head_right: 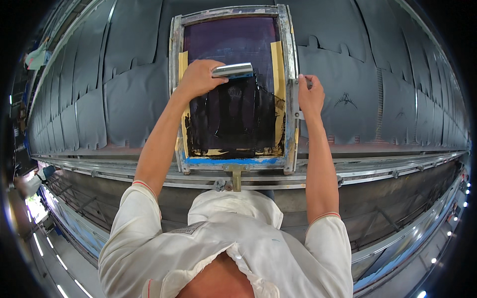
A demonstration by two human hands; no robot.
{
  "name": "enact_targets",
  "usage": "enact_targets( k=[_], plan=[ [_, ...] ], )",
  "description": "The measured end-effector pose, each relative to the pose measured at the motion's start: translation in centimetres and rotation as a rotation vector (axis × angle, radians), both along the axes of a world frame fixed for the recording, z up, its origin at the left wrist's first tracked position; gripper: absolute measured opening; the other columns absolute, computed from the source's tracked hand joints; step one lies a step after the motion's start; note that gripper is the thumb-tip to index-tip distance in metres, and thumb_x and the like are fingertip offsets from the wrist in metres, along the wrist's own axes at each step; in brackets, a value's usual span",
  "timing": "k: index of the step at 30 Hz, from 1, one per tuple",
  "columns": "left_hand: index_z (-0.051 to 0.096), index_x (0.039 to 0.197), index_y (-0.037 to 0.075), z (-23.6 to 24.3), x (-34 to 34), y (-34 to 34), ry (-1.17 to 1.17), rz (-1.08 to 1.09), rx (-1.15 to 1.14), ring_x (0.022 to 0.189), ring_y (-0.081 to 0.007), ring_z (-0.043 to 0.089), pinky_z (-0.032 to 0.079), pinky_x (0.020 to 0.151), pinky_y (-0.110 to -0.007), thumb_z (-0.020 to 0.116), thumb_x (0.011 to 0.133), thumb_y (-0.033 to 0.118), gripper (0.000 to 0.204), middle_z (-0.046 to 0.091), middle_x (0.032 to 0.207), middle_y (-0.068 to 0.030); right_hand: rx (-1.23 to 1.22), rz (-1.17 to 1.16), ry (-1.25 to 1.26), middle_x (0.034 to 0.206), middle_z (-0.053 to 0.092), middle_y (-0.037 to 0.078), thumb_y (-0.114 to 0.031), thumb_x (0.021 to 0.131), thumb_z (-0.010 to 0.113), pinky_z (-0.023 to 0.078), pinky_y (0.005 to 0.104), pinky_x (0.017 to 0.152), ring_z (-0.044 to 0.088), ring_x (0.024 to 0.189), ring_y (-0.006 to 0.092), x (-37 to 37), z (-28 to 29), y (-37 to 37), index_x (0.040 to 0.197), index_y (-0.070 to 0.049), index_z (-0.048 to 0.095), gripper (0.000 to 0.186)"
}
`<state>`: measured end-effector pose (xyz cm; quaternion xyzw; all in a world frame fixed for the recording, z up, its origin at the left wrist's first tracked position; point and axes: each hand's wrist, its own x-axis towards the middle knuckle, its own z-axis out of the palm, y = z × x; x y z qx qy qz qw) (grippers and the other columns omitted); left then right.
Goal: The person uses a squeegee to spread ink across a screen printing frame mounted on a conveyor. They repeatedly pull the squeegee downward to transfer ink through the mesh onto the substrate below.
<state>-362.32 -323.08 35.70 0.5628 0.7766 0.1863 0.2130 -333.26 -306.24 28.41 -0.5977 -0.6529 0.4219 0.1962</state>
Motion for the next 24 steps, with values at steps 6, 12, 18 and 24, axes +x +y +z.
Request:
enact_targets(
  k=[6, 12, 18, 24],
  plan=[
    [0.074, 0.111, 0.012, -1.6, 10.1, -10.8, 0.118, 0.02, 0.408, 0.087, -0.0279, 0.067, 0.048, 0.074, -0.042, 0.065, 0.072, -0.003, 0.043, 0.077, 0.111, -0.0072, -0.047, -0.021, 0.122, 0.073, 0.064, 0.003, -0.03, 0.1, 0.071, 0.044, 0.0327, 0.057, 0.054, 0.061, 0.0099, -0.4, 5.5, 0.6, 0.107, -0.004, 0.071, 0.027],
    [0.072, 0.11, 0.008, 0.9, 14.5, -15.4, 0.145, 0.11, 0.436, 0.099, -0.0255, 0.068, 0.052, 0.085, -0.039, 0.077, 0.067, 0.0, 0.045, 0.074, 0.111, -0.0045, -0.122, -0.018, 0.308, 0.066, 0.055, -0.002, -0.026, 0.102, 0.068, 0.032, 0.0289, 0.046, 0.044, 0.053, 0.0047, -1.0, 8.1, -0.7, 0.103, -0.004, 0.068, 0.021],
    [0.074, 0.105, 0.008, 2.5, 13.8, -13.8, 0.217, 0.094, 0.266, 0.097, -0.027, 0.069, 0.053, 0.083, -0.041, 0.076, 0.069, -0.002, 0.038, 0.075, 0.105, -0.0057, -0.081, 0.022, 0.484, 0.068, 0.057, 0.0, -0.025, 0.102, 0.068, 0.037, 0.0296, 0.051, 0.047, 0.056, 0.0069, 0.8, 2.9, -0.3, 0.105, -0.002, 0.068, 0.022],
    [0.075, 0.102, 0.009, 2.5, 12.5, -13.5, 0.213, 0.068, 0.286, 0.093, -0.0289, 0.069, 0.053, 0.083, -0.041, 0.077, 0.072, 0.001, 0.031, 0.075, 0.1, -0.0055, -0.054, 0.043, 0.506, 0.067, 0.053, -0.003, -0.023, 0.103, 0.068, 0.034, 0.0266, 0.049, 0.044, 0.055, 0.005, 0.5, 3.3, -0.1, 0.104, -0.005, 0.065, 0.018]
  ],
)
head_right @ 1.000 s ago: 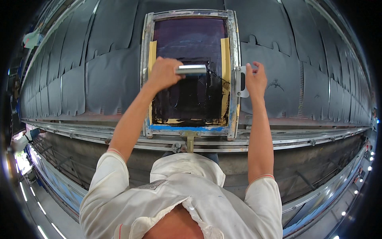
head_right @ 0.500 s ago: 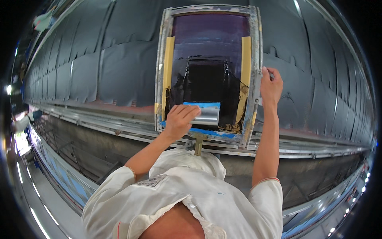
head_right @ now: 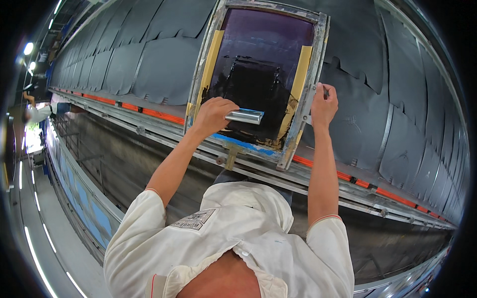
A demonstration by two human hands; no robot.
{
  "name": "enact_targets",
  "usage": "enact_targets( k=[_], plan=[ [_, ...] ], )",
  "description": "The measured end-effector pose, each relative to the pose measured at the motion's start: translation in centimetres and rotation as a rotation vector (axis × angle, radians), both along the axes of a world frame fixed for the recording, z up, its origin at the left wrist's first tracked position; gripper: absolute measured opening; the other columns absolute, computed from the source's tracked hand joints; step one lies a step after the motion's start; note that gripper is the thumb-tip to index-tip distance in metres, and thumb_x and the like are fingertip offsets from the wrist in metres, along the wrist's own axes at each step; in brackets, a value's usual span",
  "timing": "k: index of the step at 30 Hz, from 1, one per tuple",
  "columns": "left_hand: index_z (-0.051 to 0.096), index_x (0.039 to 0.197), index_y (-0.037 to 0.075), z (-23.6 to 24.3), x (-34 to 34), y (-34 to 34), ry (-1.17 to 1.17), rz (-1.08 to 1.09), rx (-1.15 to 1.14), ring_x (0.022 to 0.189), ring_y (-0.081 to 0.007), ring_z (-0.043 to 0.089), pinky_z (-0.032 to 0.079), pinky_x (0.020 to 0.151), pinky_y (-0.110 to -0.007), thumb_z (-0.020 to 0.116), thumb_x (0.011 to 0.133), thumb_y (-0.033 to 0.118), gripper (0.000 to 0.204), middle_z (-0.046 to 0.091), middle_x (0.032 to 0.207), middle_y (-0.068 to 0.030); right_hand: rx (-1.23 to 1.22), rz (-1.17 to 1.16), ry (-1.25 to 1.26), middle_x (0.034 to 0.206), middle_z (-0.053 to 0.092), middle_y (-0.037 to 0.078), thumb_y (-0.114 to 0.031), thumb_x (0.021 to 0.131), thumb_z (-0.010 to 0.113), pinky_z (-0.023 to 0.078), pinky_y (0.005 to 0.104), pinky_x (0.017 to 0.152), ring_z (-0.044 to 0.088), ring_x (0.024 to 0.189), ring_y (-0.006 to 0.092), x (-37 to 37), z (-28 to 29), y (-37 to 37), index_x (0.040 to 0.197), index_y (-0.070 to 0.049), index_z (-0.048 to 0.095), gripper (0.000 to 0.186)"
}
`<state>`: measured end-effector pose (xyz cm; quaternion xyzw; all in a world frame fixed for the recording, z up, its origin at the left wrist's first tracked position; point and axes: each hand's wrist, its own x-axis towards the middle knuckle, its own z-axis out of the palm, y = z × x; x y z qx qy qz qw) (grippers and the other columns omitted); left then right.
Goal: The person uses a squeegee to spread ink across a screen printing frame mounted on a conveyor. They repeatedly pull the squeegee downward to transfer ink through the mesh onto the substrate below.
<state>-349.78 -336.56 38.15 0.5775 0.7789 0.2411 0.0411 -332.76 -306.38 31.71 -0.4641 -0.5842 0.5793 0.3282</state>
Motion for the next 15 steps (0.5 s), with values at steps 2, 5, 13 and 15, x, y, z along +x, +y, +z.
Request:
enact_targets(
  k=[2, 5, 13, 15],
  plan=[
    [0.076, 0.098, 0.011, -0.4, 0.0, 0.7, -0.022, -0.004, -0.011, 0.092, -0.0294, 0.069, 0.054, 0.084, -0.042, 0.076, 0.073, 0.002, 0.027, 0.075, 0.098, -0.0052, 0.023, -0.019, -0.053, 0.068, 0.054, -0.003, -0.024, 0.102, 0.068, 0.035, 0.0268, 0.05, 0.045, 0.056, 0.0054, 0.1, -0.2, 0.4, 0.104, -0.005, 0.066, 0.019],
    [0.076, 0.093, 0.012, -0.6, 0.0, 0.7, -0.054, -0.019, -0.057, 0.089, -0.0309, 0.07, 0.055, 0.081, -0.043, 0.077, 0.073, 0.006, 0.021, 0.076, 0.095, -0.0059, 0.044, -0.048, -0.184, 0.071, 0.061, 0.0, -0.028, 0.1, 0.069, 0.043, 0.0304, 0.062, 0.052, 0.064, 0.0084, 0.2, -0.5, 0.9, 0.103, -0.005, 0.07, 0.023],
    [0.077, 0.09, 0.011, 0.3, -8.3, 7.8, -0.165, -0.064, -0.16, 0.085, -0.0359, 0.07, 0.054, 0.074, -0.045, 0.086, 0.075, 0.023, 0.021, 0.073, 0.086, -0.0112, 0.588, 0.163, -0.783, 0.096, 0.072, 0.012, -0.034, 0.098, 0.072, 0.051, 0.0349, 0.08, 0.065, 0.085, 0.0198, 0.0, 0.4, 1.7, 0.108, -0.006, 0.073, 0.03],
    [0.077, 0.092, 0.012, 1.6, -10.7, 11.4, -0.176, -0.085, -0.301, 0.082, -0.0371, 0.069, 0.054, 0.072, -0.045, 0.087, 0.074, 0.026, 0.025, 0.072, 0.083, -0.0121, 0.661, 0.368, -0.32, 0.111, 0.072, 0.017, -0.038, 0.095, 0.075, 0.053, 0.0379, 0.088, 0.068, 0.098, 0.0285, -3.0, 3.7, 2.6, 0.108, -0.006, 0.073, 0.035]
  ],
)
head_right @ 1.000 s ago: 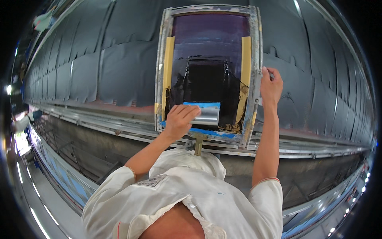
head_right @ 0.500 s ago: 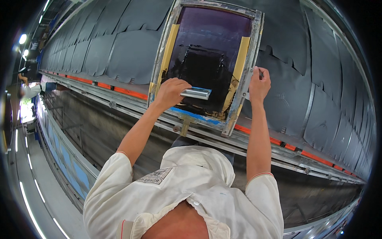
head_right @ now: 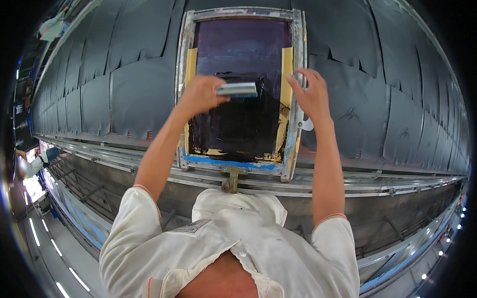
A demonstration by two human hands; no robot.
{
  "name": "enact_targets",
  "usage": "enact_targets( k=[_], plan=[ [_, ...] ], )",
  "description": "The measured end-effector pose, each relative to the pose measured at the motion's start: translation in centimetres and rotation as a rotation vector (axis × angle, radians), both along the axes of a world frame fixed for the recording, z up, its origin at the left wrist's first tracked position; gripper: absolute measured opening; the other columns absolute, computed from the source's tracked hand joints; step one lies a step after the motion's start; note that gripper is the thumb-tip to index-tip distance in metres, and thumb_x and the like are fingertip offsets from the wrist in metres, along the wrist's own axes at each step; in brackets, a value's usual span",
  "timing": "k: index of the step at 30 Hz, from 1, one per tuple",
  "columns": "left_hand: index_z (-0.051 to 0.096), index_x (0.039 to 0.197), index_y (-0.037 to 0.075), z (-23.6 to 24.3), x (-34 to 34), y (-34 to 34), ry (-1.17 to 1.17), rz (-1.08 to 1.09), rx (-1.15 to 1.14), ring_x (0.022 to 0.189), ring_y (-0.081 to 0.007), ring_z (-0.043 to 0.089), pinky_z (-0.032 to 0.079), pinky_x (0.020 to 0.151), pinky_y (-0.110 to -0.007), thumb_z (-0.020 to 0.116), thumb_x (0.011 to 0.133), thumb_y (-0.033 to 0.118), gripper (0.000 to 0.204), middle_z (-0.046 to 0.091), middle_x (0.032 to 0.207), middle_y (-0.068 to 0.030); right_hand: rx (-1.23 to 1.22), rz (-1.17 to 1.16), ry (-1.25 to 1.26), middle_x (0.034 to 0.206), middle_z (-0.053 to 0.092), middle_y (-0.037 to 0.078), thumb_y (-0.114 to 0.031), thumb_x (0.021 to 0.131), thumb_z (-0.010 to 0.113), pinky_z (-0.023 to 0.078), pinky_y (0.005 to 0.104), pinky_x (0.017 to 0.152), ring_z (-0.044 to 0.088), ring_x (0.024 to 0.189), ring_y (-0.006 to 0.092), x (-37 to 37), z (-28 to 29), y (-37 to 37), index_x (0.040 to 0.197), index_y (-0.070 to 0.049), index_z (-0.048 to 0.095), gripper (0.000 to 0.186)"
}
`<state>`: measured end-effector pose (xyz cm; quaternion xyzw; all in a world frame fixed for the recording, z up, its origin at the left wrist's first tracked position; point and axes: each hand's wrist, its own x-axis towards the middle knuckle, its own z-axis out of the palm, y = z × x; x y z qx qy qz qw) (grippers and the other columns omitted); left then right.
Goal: The person uses a squeegee to spread ink across a screen printing frame mounted on a conveyor. They repeatedly pull the squeegee downward to transfer ink through the mesh onto the substrate below.
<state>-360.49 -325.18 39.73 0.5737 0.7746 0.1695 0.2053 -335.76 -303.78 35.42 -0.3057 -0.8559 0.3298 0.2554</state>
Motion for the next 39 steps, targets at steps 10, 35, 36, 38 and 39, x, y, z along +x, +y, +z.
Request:
enact_targets(
  k=[10, 35, 36, 38, 39],
  plan=[
    [0.08, 0.09, 0.016, -1.0, -5.3, 7.2, -0.048, -0.016, -0.138, 0.083, -0.036, 0.072, 0.056, 0.077, -0.046, 0.088, 0.07, 0.026, 0.024, 0.076, 0.083, -0.0118, -0.163, 0.562, -0.627, 0.094, 0.075, 0.021, -0.025, 0.08, 0.081, 0.057, 0.0463, 0.083, 0.072, 0.091, 0.0399, -13.6, 3.9, 1.1, 0.103, -0.005, 0.075, 0.031],
    [0.076, 0.087, 0.015, -0.8, -1.4, 1.7, 0.015, -0.028, 0.031, 0.084, -0.0393, 0.07, 0.054, 0.075, -0.05, 0.084, 0.074, 0.022, 0.017, 0.074, 0.083, -0.0129, 0.096, 0.504, -0.551, 0.087, 0.072, 0.019, -0.022, 0.081, 0.08, 0.054, 0.0488, 0.081, 0.069, 0.089, 0.0414, -9.5, 3.2, -4.6, 0.093, -0.006, 0.072, 0.022],
    [0.076, 0.087, 0.015, -0.8, -2.3, 3.0, 0.029, -0.042, 0.022, 0.084, -0.0389, 0.07, 0.054, 0.076, -0.05, 0.084, 0.074, 0.023, 0.018, 0.074, 0.083, -0.0125, 0.067, 0.498, -0.565, 0.087, 0.072, 0.019, -0.022, 0.081, 0.08, 0.054, 0.0486, 0.081, 0.069, 0.089, 0.0413, -10.4, 3.2, -3.3, 0.092, -0.006, 0.072, 0.021],
    [0.077, 0.087, 0.015, -1.1, -3.6, 5.3, 0.053, -0.066, -0.003, 0.083, -0.0381, 0.07, 0.054, 0.077, -0.049, 0.084, 0.074, 0.025, 0.018, 0.074, 0.082, -0.0118, 0.003, 0.491, -0.594, 0.087, 0.073, 0.02, -0.021, 0.08, 0.079, 0.054, 0.0483, 0.082, 0.069, 0.089, 0.0413, -11.8, 3.3, -1.3, 0.091, -0.005, 0.073, 0.02],
    [0.078, 0.086, 0.014, -1.5, -4.2, 5.8, 0.076, -0.118, 0.043, 0.081, -0.0357, 0.071, 0.054, 0.079, -0.047, 0.085, 0.073, 0.026, 0.019, 0.074, 0.079, -0.011, -0.051, 0.491, -0.609, 0.087, 0.073, 0.02, -0.019, 0.08, 0.079, 0.054, 0.0473, 0.08, 0.07, 0.087, 0.0411, -12.3, 3.4, -0.7, 0.092, -0.004, 0.074, 0.02]
  ],
)
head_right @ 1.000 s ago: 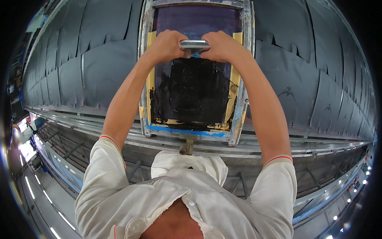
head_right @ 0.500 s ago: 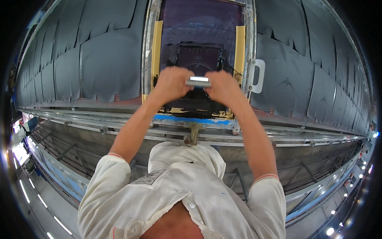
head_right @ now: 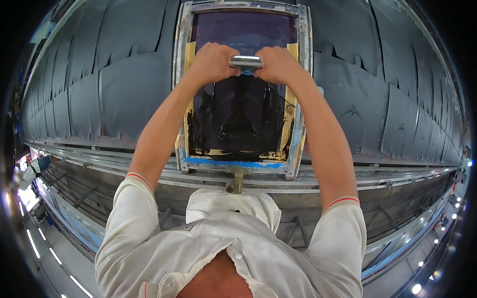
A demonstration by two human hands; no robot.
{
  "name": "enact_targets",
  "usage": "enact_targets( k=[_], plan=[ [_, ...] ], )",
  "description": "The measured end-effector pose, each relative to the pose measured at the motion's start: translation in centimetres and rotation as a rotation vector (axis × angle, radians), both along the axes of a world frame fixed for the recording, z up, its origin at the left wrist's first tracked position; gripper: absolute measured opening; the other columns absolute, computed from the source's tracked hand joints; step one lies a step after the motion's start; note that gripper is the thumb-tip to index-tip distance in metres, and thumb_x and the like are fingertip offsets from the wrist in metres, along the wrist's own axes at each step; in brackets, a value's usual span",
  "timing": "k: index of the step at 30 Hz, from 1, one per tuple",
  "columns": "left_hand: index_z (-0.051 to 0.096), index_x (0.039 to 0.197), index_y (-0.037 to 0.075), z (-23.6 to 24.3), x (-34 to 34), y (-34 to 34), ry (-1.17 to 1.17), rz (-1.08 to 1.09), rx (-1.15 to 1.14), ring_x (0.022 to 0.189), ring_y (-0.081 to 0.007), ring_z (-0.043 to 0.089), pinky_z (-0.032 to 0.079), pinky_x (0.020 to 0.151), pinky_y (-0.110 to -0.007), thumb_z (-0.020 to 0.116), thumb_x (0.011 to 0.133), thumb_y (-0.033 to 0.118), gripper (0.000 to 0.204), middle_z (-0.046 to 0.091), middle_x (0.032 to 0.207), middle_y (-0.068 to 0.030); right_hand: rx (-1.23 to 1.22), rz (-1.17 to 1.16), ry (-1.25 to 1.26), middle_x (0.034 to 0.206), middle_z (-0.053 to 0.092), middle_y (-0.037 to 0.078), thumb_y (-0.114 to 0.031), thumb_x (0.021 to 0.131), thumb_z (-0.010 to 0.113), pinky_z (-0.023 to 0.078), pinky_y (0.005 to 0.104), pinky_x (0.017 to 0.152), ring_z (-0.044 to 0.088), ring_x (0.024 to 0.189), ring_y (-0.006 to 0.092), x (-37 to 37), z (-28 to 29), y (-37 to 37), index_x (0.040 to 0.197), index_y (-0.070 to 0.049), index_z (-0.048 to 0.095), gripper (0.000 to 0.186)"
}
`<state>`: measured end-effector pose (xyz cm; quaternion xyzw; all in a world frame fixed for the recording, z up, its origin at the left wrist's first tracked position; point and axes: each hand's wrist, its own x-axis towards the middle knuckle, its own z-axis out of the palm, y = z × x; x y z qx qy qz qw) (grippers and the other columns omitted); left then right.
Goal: The person uses a squeegee to spread ink across a screen printing frame mounted on a conveyor. They repeatedly pull the squeegee downward to transfer ink through the mesh onto the substrate below.
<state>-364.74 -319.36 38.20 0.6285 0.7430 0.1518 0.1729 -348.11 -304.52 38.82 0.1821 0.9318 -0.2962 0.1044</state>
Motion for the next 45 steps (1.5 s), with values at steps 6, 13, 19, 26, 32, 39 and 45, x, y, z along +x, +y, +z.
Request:
enact_targets(
  k=[6, 13, 19, 26, 32, 39, 45],
  plan=[
    [0.078, 0.084, 0.018, -1.3, -0.7, 0.9, -0.004, 0.003, -0.049, 0.082, -0.0299, 0.071, 0.046, 0.081, -0.042, 0.086, 0.071, 0.032, 0.021, 0.075, 0.082, -0.006, -0.054, -0.016, -0.065, 0.091, 0.075, 0.019, -0.02, 0.079, 0.08, 0.056, 0.0451, 0.084, 0.072, 0.088, 0.0393, -0.8, -0.5, 0.9, 0.096, -0.006, 0.077, 0.023],
    [0.075, 0.081, 0.012, -0.9, 1.6, -2.0, -0.008, -0.014, 0.088, 0.075, -0.0367, 0.069, 0.053, 0.076, -0.045, 0.084, 0.071, 0.019, 0.016, 0.071, 0.074, -0.0107, -0.033, -0.01, -0.054, 0.089, 0.075, 0.017, -0.021, 0.079, 0.08, 0.05, 0.047, 0.091, 0.071, 0.094, 0.0362, 1.4, -0.6, -2.2, 0.092, -0.008, 0.076, 0.019],
    [0.069, 0.079, 0.015, -0.8, 9.3, -12.2, -0.051, -0.011, 0.039, 0.074, -0.0271, 0.063, 0.037, 0.078, -0.04, 0.085, 0.072, 0.02, 0.018, 0.067, 0.073, -0.0029, 0.107, 0.084, 0.041, 0.088, 0.071, 0.012, -0.025, 0.077, 0.082, 0.044, 0.0449, 0.095, 0.067, 0.1, 0.0304, 9.5, -1.6, -12.0, 0.089, -0.011, 0.073, 0.021],
    [0.075, 0.084, 0.014, 0.3, 7.9, -11.8, -0.06, -0.005, 0.072, 0.08, -0.0298, 0.069, 0.046, 0.076, -0.044, 0.083, 0.073, 0.018, 0.014, 0.071, 0.078, -0.0062, -0.033, -0.392, 0.382, 0.118, 0.074, 0.015, -0.04, 0.088, 0.081, 0.05, 0.0442, 0.098, 0.066, 0.113, 0.0338, 12.0, 1.2, -9.4, 0.124, -0.008, 0.072, 0.049],
    [0.077, 0.093, 0.01, 0.4, 1.8, -3.4, -0.019, 0.06, 0.069, 0.093, -0.0373, 0.07, 0.054, 0.082, -0.047, 0.082, 0.076, 0.017, 0.019, 0.075, 0.093, -0.0119, 0.022, -1.103, 0.218, 0.104, 0.075, 0.015, -0.04, 0.1, 0.066, 0.053, 0.0448, 0.085, 0.071, 0.092, 0.0345, 14.4, -4.4, -1.9, 0.116, -0.007, 0.07, 0.038],
    [0.078, 0.105, 0.012, -2.0, 4.8, -7.9, -0.118, 0.078, 0.302, 0.101, -0.0336, 0.07, 0.054, 0.089, -0.046, 0.069, 0.075, -0.002, 0.034, 0.077, 0.109, -0.0088, -0.159, -1.132, 0.317, 0.083, 0.07, 0.009, -0.036, 0.101, 0.067, 0.05, 0.0397, 0.073, 0.065, 0.075, 0.0212, 14.9, -7.0, -0.8, 0.105, -0.005, 0.07, 0.031],
    [0.072, 0.112, 0.012, -0.4, 15.1, -19.9, 0.037, 0.129, 0.43, 0.1, -0.0237, 0.066, 0.047, 0.081, -0.039, 0.071, 0.064, -0.008, 0.051, 0.074, 0.119, -0.0026, -0.362, -1.139, 0.481, 0.067, 0.058, 0.0, -0.027, 0.102, 0.069, 0.039, 0.0307, 0.051, 0.049, 0.056, 0.0072, 13.4, 0.0, -1.6, 0.102, -0.004, 0.067, 0.023]
  ],
)
